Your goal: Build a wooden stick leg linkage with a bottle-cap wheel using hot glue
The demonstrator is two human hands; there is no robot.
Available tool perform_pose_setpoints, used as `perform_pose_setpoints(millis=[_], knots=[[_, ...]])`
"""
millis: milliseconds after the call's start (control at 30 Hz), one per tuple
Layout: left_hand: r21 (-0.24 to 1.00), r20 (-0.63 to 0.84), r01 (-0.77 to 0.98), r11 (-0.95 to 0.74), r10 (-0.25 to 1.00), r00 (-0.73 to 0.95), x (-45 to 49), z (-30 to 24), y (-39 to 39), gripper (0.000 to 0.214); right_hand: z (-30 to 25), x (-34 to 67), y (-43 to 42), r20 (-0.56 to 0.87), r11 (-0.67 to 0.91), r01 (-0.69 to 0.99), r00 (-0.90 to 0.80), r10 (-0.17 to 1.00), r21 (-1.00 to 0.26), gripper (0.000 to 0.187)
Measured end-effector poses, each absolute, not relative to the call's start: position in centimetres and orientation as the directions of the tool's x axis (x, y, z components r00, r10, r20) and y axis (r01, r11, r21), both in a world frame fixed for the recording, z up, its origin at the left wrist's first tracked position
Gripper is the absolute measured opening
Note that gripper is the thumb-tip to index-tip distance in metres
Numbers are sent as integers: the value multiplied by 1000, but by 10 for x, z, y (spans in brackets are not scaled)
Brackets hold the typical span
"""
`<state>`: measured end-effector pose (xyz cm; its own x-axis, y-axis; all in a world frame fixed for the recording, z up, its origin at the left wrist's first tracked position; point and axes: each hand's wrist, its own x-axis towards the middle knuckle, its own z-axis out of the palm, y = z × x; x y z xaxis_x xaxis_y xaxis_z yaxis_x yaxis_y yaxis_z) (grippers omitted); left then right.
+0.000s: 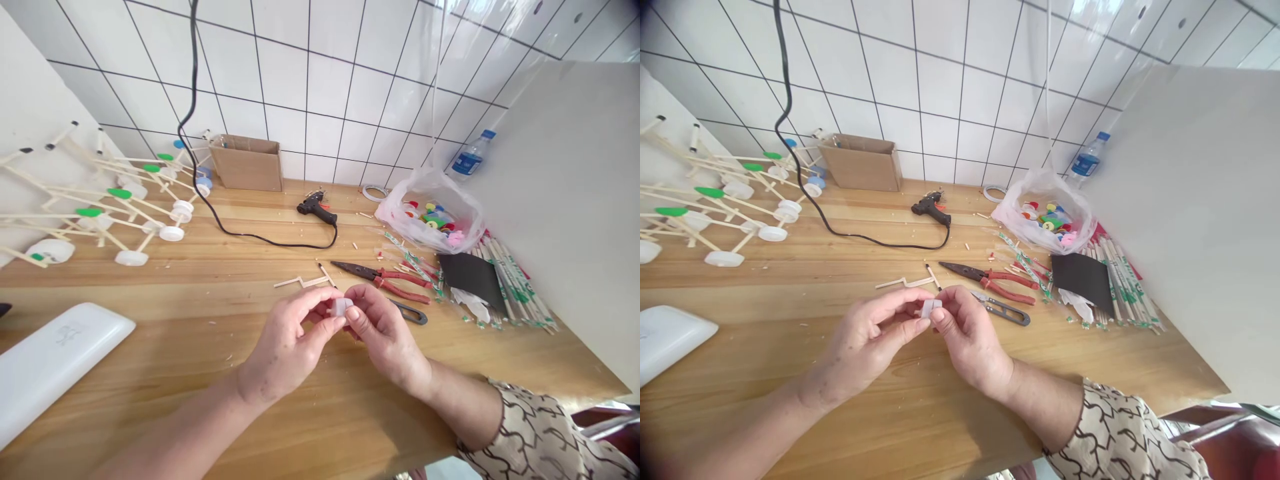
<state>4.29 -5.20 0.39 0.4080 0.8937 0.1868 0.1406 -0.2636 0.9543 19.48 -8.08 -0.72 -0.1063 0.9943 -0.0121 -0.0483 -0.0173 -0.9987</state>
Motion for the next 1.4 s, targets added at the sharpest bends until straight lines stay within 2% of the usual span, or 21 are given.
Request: perform_pose_setpoints(millis=[300,467,600,833,1033,1167,1300,1400], knots=[[845,416,210,-492,851,321,50,-8,-63,18,-5,196,-75,-65,-87,-176,-126,990,-981,37],[843,433,191,-503,845,315,50,-11,-59,21,-1,200,-73,-50,-79,-188,-156,986,-979,36],[796,496,200,-571,805,326,50,-8,-59,20,-1,200,-74,-1,-29,-174,-155,988,-984,32],[737,550,163,-656,723,418,46,-8,-56,22,0,198,-77,83,51,-175,-180,980,-983,26],[694,584,163,-701,680,443,43,-10,-54,24,-1,199,-79,87,59,-156,-181,980,-986,25],[765,534,137,-629,739,411,44,-10,-53,25,-5,198,-78,63,44,-121,-151,987,-992,29],[932,274,104,-347,862,426,42,-5,-48,22,-2,199,-76,-28,-39,-66,-150,988,-997,36],[990,101,39,-136,876,472,40,-2,-42,24,3,203,-74,-62,-71,-43,-196,979,-996,39]])
